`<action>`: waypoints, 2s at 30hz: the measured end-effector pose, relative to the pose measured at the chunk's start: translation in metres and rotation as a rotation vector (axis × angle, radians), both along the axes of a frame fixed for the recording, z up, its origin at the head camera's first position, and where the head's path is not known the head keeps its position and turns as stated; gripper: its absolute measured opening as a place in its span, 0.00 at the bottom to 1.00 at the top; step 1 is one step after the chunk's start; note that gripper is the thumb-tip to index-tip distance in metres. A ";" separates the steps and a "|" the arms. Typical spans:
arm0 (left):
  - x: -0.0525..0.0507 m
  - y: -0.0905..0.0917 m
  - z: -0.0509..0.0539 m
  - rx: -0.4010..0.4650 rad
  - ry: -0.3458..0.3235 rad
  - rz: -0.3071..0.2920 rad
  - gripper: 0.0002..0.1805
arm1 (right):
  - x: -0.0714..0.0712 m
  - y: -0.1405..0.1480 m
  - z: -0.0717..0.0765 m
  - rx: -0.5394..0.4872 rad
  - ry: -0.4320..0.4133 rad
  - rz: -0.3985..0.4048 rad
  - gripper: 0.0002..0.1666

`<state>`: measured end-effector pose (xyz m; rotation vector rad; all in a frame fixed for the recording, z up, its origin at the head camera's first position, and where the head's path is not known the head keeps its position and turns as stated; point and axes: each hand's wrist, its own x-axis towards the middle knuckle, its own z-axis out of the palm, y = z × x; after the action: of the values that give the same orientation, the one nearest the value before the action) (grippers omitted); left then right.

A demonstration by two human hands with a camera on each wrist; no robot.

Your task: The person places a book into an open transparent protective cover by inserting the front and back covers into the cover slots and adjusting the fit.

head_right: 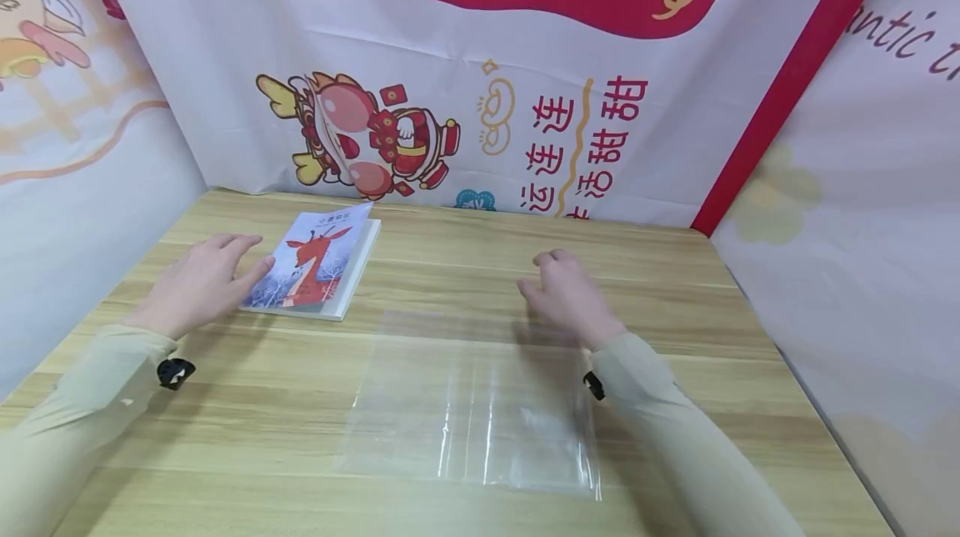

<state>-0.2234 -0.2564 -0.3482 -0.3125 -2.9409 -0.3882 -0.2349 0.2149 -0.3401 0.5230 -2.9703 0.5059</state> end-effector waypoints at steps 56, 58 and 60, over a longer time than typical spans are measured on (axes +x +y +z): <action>-0.013 -0.005 -0.001 0.242 -0.317 0.073 0.42 | -0.031 -0.183 0.000 -1.131 -1.028 -0.118 0.26; -0.014 -0.007 -0.002 0.256 -0.331 0.079 0.42 | -0.031 -0.187 -0.002 -1.141 -1.043 -0.151 0.25; -0.015 -0.008 -0.004 0.262 -0.336 0.083 0.42 | -0.031 -0.191 -0.002 -1.150 -1.063 -0.185 0.26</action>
<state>-0.2381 -0.2648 -0.3520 -0.0970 -3.1537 -0.8827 -0.2655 0.0238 -0.3426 -0.2471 -2.5622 2.8210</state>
